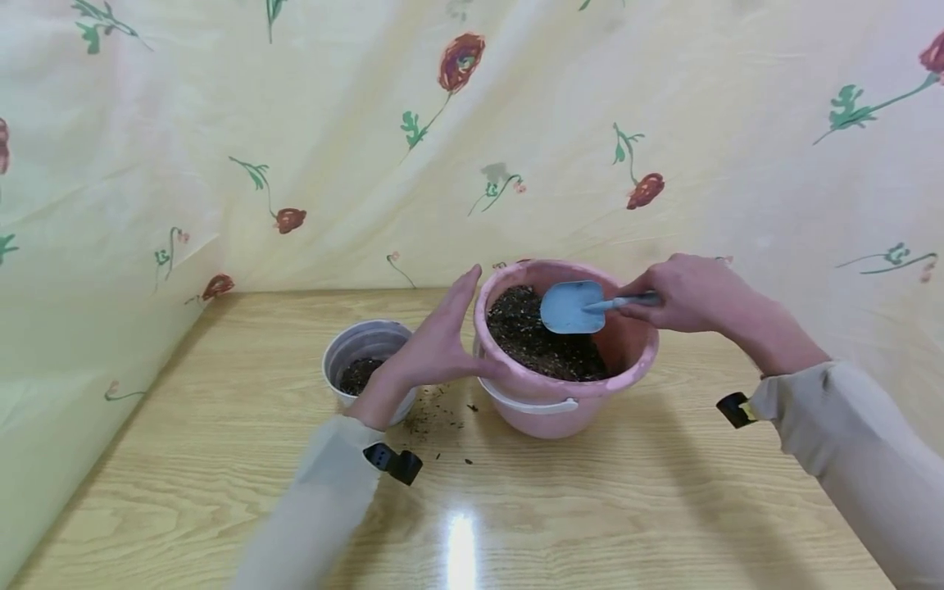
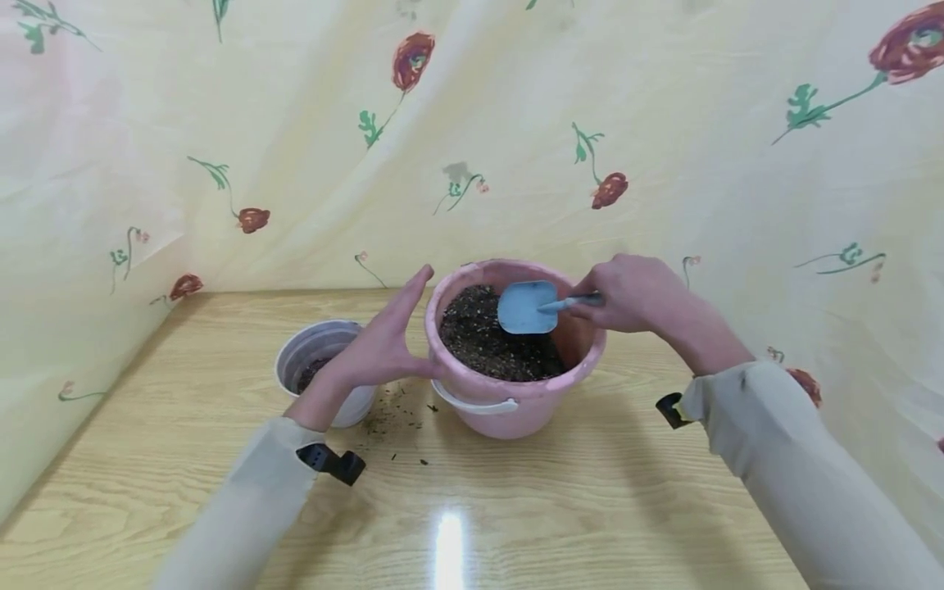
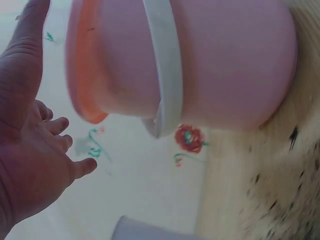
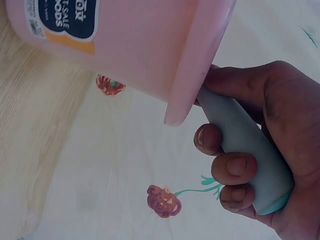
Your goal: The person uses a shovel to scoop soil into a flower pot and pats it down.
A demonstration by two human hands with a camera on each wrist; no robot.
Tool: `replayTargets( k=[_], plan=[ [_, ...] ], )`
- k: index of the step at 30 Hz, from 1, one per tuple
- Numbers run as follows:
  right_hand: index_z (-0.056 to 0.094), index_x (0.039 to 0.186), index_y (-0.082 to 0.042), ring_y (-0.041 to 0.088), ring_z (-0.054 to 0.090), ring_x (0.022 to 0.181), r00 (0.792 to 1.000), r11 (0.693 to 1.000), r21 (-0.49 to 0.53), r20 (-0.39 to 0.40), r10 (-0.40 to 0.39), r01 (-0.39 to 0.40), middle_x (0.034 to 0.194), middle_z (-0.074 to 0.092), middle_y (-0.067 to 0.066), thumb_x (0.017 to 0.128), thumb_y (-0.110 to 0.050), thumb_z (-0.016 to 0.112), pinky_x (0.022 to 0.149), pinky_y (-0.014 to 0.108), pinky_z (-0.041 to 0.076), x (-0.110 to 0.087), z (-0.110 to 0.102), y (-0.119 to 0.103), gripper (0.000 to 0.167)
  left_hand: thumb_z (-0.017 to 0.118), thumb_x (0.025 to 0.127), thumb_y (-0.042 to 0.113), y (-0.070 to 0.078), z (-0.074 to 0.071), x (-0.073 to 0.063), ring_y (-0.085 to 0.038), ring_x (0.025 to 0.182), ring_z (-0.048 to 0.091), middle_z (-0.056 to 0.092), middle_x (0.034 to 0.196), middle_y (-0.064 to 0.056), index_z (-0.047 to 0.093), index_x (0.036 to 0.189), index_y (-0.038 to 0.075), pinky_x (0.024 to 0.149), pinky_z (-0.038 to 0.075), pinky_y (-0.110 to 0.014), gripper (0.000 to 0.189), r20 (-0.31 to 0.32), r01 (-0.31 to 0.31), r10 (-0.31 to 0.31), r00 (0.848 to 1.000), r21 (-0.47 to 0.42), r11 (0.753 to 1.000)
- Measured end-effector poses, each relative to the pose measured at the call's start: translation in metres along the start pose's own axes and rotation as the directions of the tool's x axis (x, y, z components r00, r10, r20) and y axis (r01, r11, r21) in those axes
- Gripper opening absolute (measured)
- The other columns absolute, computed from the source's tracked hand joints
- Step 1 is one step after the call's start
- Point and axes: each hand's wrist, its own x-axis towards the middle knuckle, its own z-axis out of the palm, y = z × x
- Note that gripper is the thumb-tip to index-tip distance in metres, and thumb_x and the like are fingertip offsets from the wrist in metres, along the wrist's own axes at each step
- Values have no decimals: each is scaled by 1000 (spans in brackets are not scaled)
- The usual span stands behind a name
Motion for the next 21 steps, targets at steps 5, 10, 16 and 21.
replayTargets(
  k=[5,10,16,21],
  plan=[
    [78,100,-22,11,54,58,1000,999,-40,9,-7,7,64,63,-10,87,-36,70,46,32,41,-1,-3,4,21,87,67,42,-3,12,8,-21,147,6,-3,162,3,-8,155,27,115,14,-50,130,28,17,-14,1000,-101,995],
    [79,95,-22,12,60,62,1000,997,-74,28,-11,13,74,70,-6,83,-32,73,52,38,49,3,-8,3,16,86,69,41,-8,21,10,-20,147,2,-6,161,2,-10,154,28,115,13,-50,129,21,39,-36,999,-138,990],
    [79,87,-25,11,54,59,997,992,-127,74,0,10,69,65,-8,81,-30,73,51,37,47,8,-19,-4,10,86,69,43,-7,21,9,-21,147,1,-9,161,5,-12,153,33,115,13,-51,129,19,62,-60,998,-134,989],
    [76,75,-26,12,50,56,995,988,-156,93,24,-9,60,58,-8,81,-26,69,47,36,42,12,-20,-12,9,85,70,43,-7,22,10,-20,147,0,-9,161,5,-12,152,34,115,14,-52,128,28,55,-51,998,-146,988]
  ],
)
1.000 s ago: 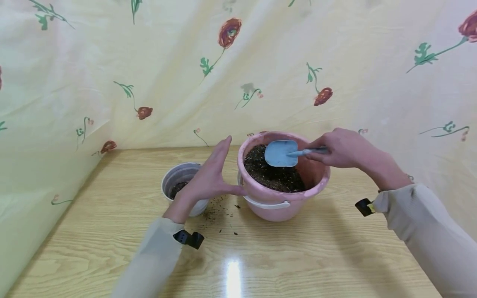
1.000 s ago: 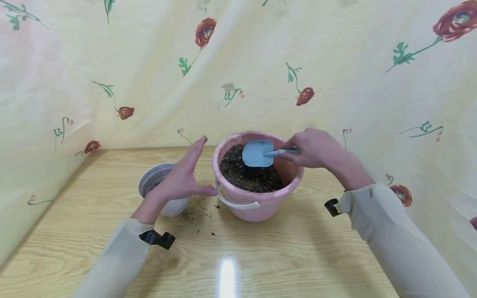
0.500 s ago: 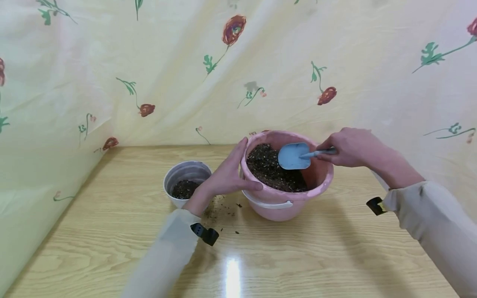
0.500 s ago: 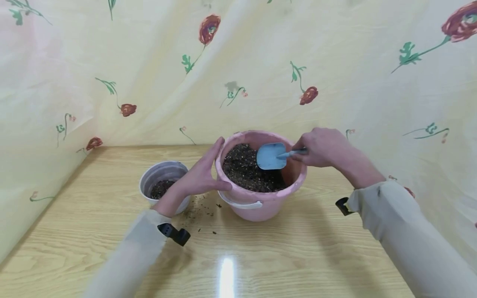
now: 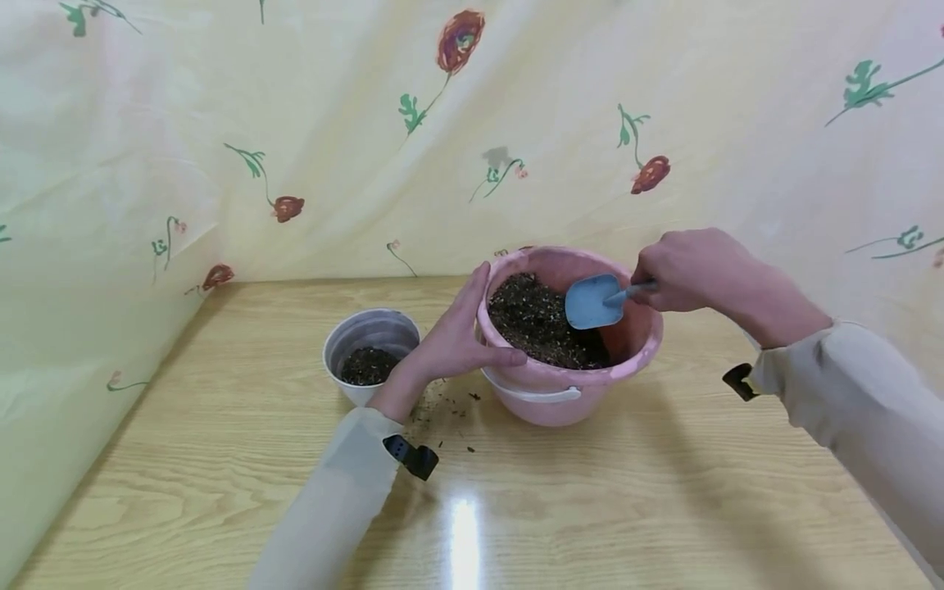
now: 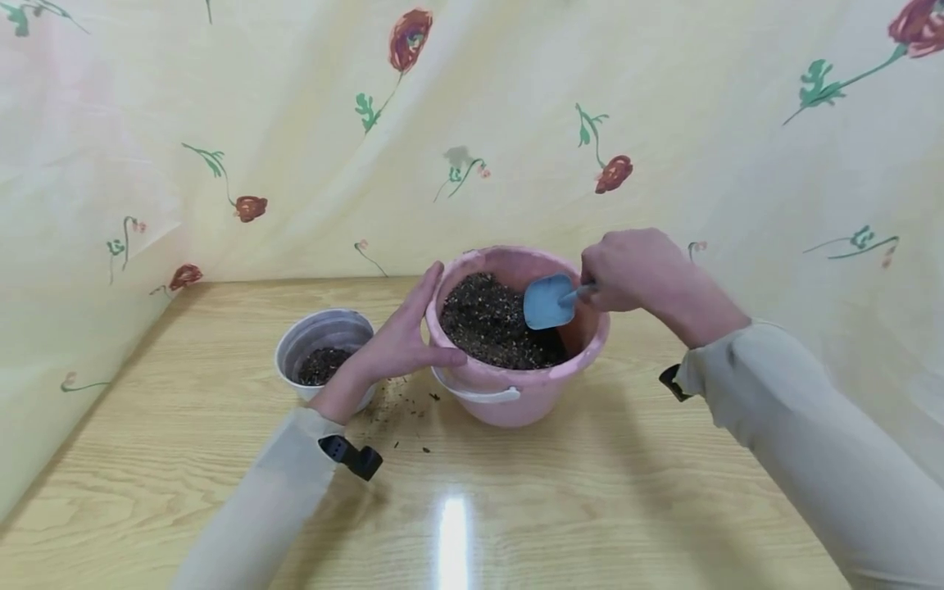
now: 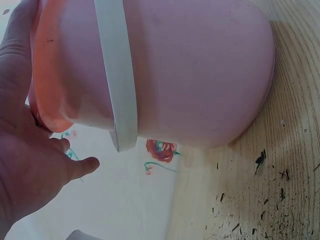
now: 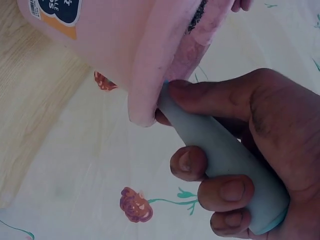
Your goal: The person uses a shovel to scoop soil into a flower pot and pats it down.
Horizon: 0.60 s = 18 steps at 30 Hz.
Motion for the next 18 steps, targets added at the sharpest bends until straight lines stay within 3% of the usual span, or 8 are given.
replayTargets(
  k=[5,9,13,18],
  plan=[
    [59,56,-21,15,45,52,999,997,-76,-43,1,-4,53,48,-4,80,-19,66,43,37,38,6,1,-9,25,85,70,42,0,-1,1,-19,147,0,-9,161,4,-12,152,34,116,13,-51,128,5,5,-5,1000,-14,1000],
    [51,53,-18,17,44,49,994,990,-140,-107,-35,20,51,45,-2,77,-17,68,42,40,41,13,5,-14,30,86,70,42,1,-1,1,-19,147,0,-9,161,5,-12,152,35,116,13,-51,128,6,10,-10,1000,-16,1000],
    [52,53,-19,16,44,50,991,989,-138,-113,-67,51,51,45,-3,76,-17,70,42,39,41,20,9,-11,30,85,70,43,1,-2,2,-19,147,1,-8,161,4,-12,152,36,115,15,-52,127,8,3,-3,1000,-10,1000],
    [58,55,-22,14,40,53,992,991,-86,-62,-111,105,52,45,-5,76,-16,70,46,33,34,31,15,-6,25,85,70,44,0,-1,1,-18,147,2,-7,161,5,-12,151,38,115,15,-52,127,5,9,-9,1000,-16,1000]
  ],
)
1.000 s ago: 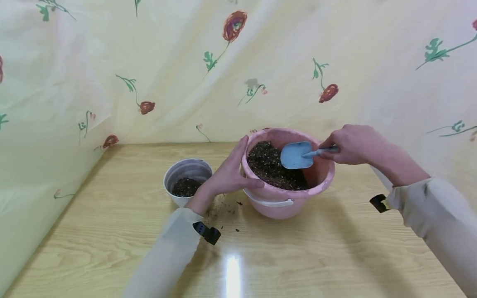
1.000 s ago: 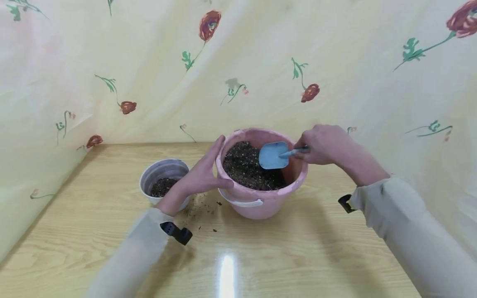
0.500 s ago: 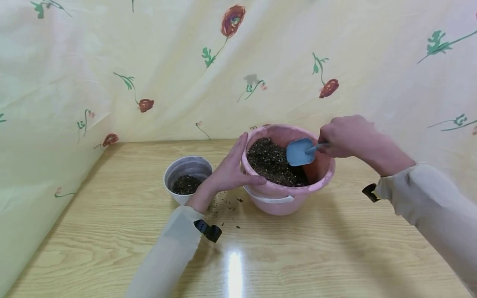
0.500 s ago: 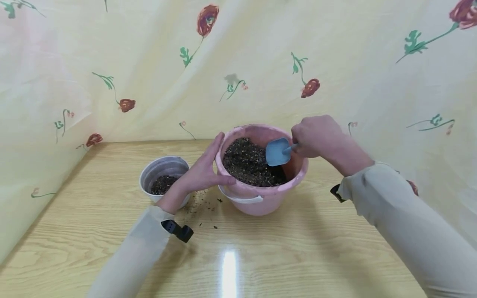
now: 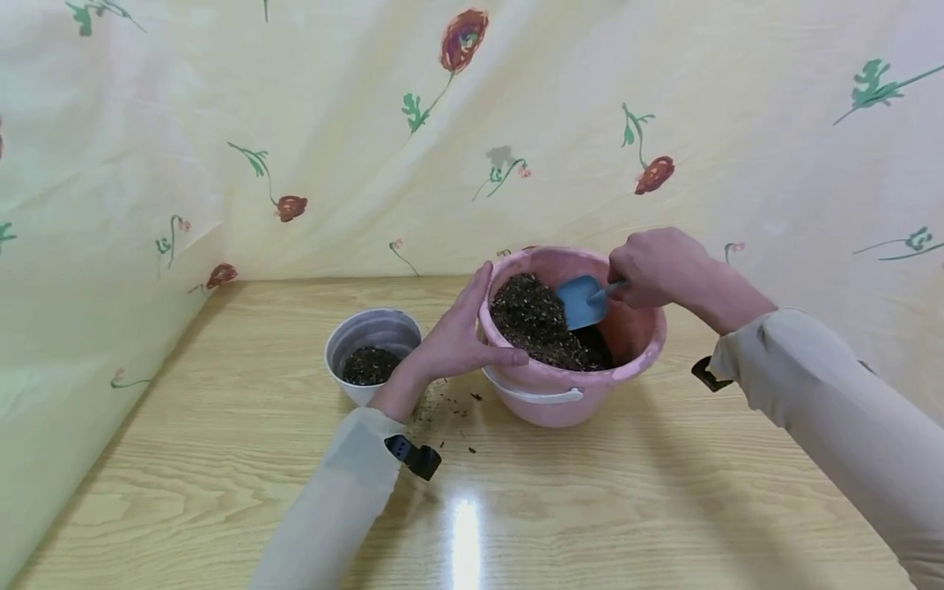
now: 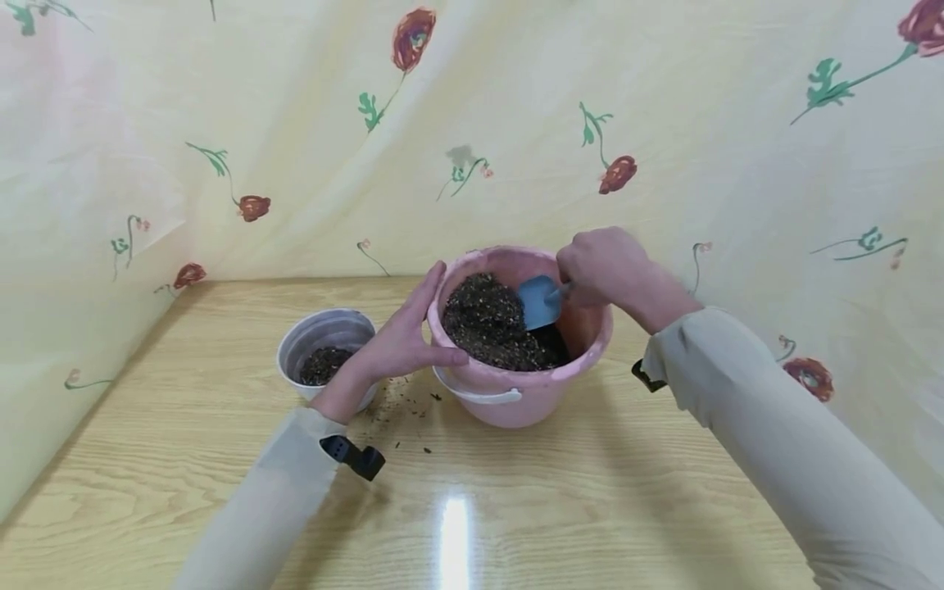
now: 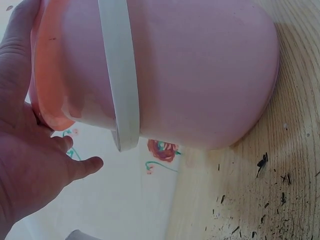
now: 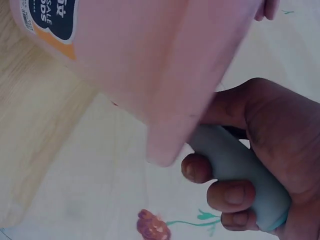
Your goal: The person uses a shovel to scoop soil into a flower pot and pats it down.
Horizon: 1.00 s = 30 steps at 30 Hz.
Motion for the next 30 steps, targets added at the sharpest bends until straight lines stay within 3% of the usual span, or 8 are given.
replayTargets(
  k=[8,12,18,24,30],
  plan=[
    [72,68,-23,13,49,57,993,988,92,-8,-122,122,61,59,-8,73,-22,76,53,39,47,15,15,-5,6,86,69,42,0,2,0,-17,147,2,-7,160,9,-12,151,37,115,15,-51,127,0,-3,3,1000,-16,1000],
    [74,71,-22,13,50,57,992,986,105,-13,-127,128,62,62,-8,72,-20,76,56,40,50,14,19,-3,2,86,69,43,0,3,1,-17,147,1,-8,160,9,-12,151,38,115,15,-51,127,1,-11,11,1000,-13,1000],
    [70,70,-18,14,49,57,992,985,123,2,-123,122,61,59,-5,76,-25,76,56,39,50,15,26,-2,11,86,68,45,1,3,-1,-18,147,1,-9,160,8,-12,152,37,115,14,-50,129,-14,7,-7,1000,-9,1000],
    [56,67,-14,18,50,58,989,983,116,-41,-141,145,62,52,-1,77,-31,76,57,42,49,15,29,-4,27,86,69,43,1,2,-2,-18,147,1,-8,161,7,-11,152,36,115,14,-50,128,-14,10,-10,1000,-21,1000],
    [56,68,-14,16,49,58,988,974,166,-50,-148,154,61,51,-3,78,-32,76,58,41,48,12,32,-4,29,86,70,41,1,3,0,-17,147,0,-9,161,6,-11,152,37,115,14,-51,126,-12,-3,3,1000,-25,1000]
  ],
)
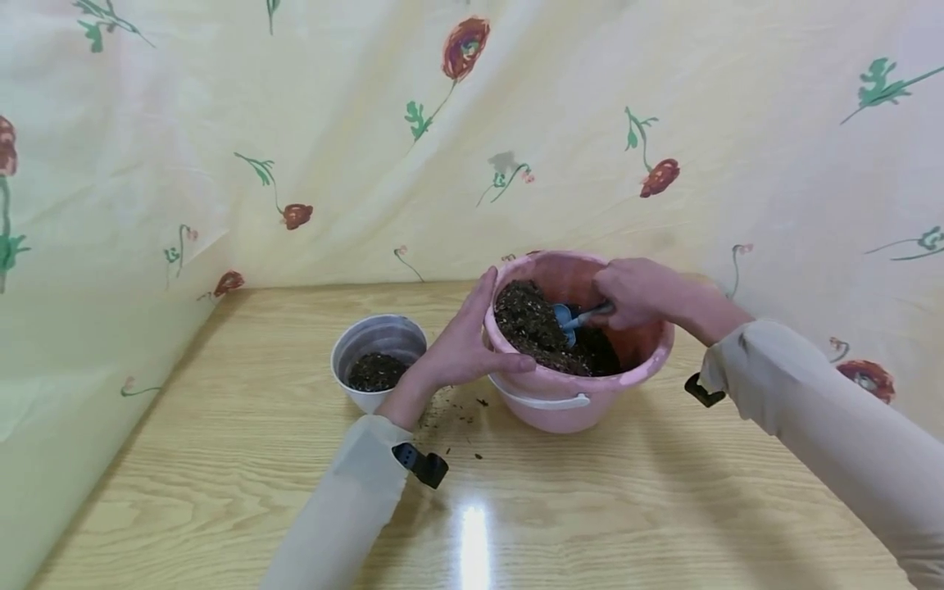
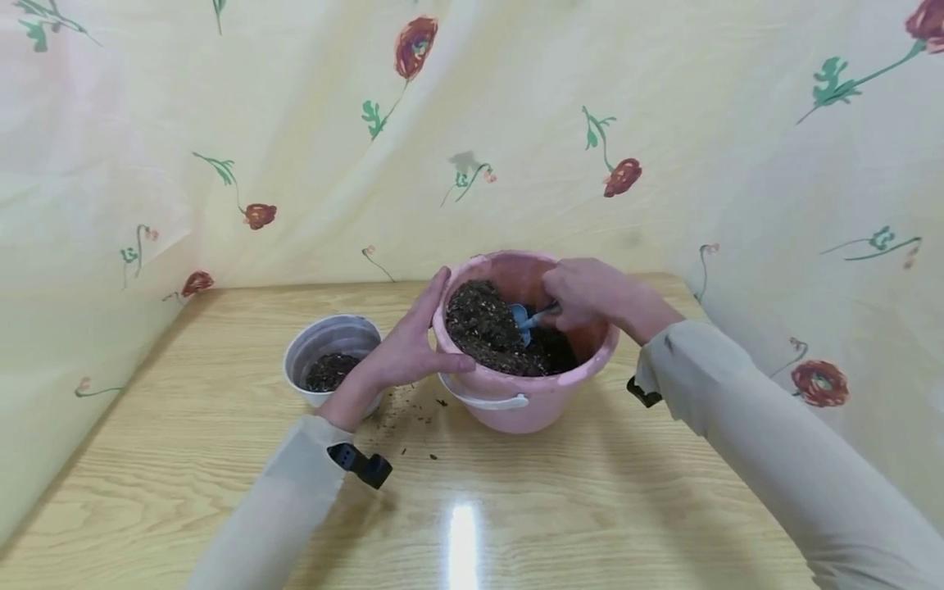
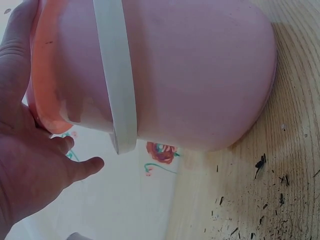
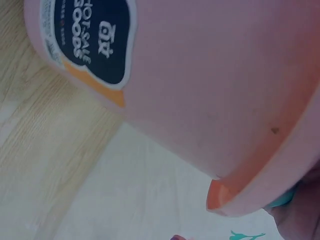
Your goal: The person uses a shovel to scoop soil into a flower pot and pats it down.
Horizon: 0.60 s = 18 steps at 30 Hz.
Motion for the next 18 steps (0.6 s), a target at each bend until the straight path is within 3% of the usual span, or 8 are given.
replayTargets(
  k=[5,11,18],
  plan=[
    [55,67,-15,14,46,57,1000,999,51,10,5,-6,60,50,-5,79,-34,76,57,38,45,0,4,1,31,86,69,42,-1,1,0,-17,147,1,-9,160,9,-10,151,38,115,15,-51,127,0,7,-7,1000,5,1000],
    [70,68,-19,7,45,55,992,975,224,119,-35,8,57,53,-11,87,-33,71,58,29,43,2,5,-1,24,87,68,43,1,1,1,-16,147,0,-9,160,9,-11,151,38,116,15,-49,129,1,19,-19,1000,5,1000],
    [79,84,-16,5,55,66,986,946,322,167,-9,-46,76,72,-9,88,-30,70,68,30,50,3,5,-6,17,88,66,45,2,2,0,-16,147,2,-7,160,11,-9,152,38,116,15,-49,130,-11,37,-37,999,-5,999]
  ],
)
